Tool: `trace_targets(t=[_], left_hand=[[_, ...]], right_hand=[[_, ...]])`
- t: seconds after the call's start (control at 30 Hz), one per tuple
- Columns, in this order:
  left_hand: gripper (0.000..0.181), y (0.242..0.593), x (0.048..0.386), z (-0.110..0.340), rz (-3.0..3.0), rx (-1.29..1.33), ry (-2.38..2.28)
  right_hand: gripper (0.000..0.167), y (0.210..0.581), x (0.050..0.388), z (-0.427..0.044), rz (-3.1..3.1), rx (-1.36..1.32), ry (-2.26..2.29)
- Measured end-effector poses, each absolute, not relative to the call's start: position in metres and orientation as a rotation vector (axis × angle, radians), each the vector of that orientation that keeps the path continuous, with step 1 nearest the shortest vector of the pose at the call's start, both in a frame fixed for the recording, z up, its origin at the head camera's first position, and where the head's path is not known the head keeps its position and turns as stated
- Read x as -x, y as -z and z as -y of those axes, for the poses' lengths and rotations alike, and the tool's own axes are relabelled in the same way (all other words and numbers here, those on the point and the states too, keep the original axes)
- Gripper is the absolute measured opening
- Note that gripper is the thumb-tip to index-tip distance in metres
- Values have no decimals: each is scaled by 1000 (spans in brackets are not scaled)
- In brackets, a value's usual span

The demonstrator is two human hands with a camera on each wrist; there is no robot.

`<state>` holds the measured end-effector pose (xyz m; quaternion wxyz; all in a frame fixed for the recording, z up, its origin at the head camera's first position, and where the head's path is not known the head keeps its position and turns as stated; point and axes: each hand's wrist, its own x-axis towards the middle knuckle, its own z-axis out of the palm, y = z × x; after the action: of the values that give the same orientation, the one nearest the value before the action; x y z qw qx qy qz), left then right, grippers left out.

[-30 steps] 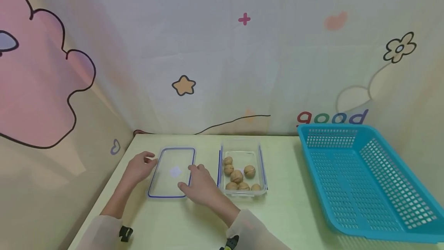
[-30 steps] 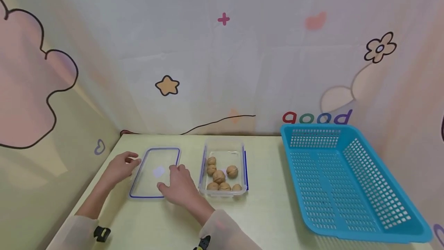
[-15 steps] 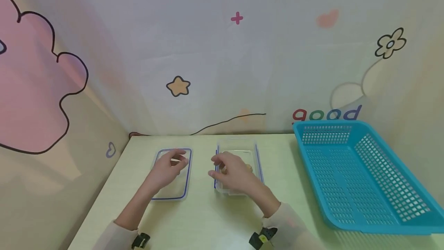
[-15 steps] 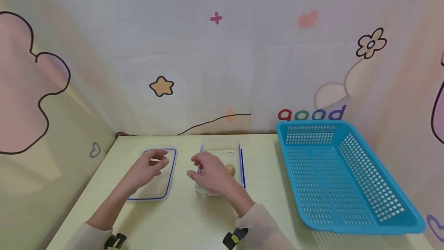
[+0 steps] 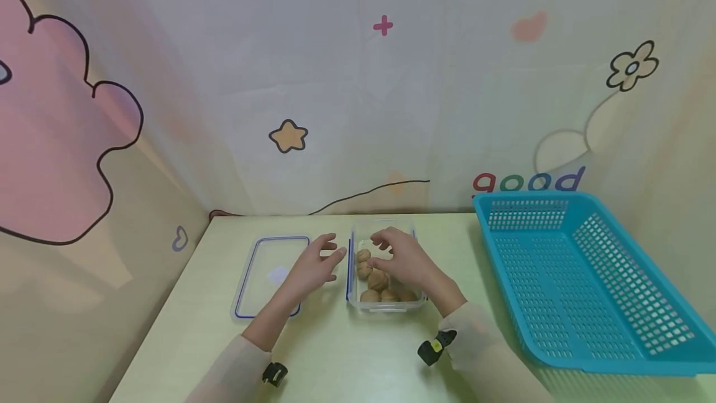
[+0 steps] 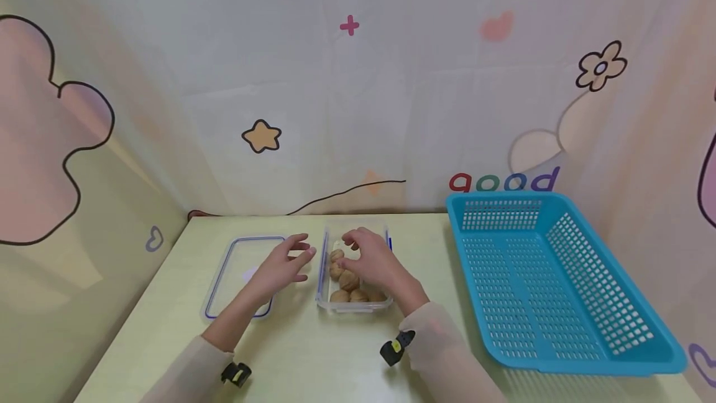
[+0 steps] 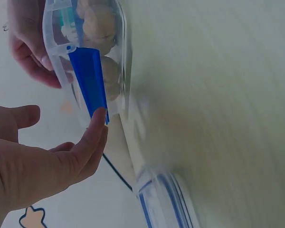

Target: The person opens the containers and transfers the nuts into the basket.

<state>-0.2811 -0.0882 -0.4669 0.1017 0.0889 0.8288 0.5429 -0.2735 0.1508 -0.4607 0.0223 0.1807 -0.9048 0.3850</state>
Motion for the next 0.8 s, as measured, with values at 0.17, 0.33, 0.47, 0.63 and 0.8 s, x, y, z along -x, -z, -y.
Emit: trace_targets(t=[0.17, 0.33, 0.47, 0.63, 0.8], left_hand=[[65, 473, 298, 72, -2401, -242, -1634], [64, 484, 312, 62, -2232, -191, -1759], [58, 489, 316, 61, -2144, -179, -1822], [55, 488, 317, 63, -2112, -205, -1849], [57, 488, 319, 63, -2106, -201, -1846]], right_hand=[[43, 463, 290, -145, 2830, -601, -1097], [43, 465, 305, -140, 2873, -630, -974], [42, 468, 310, -139, 2908, -637, -953], [39, 471, 312, -138, 2922, -642, -952], [36, 471, 314, -136, 2925, -643, -932]])
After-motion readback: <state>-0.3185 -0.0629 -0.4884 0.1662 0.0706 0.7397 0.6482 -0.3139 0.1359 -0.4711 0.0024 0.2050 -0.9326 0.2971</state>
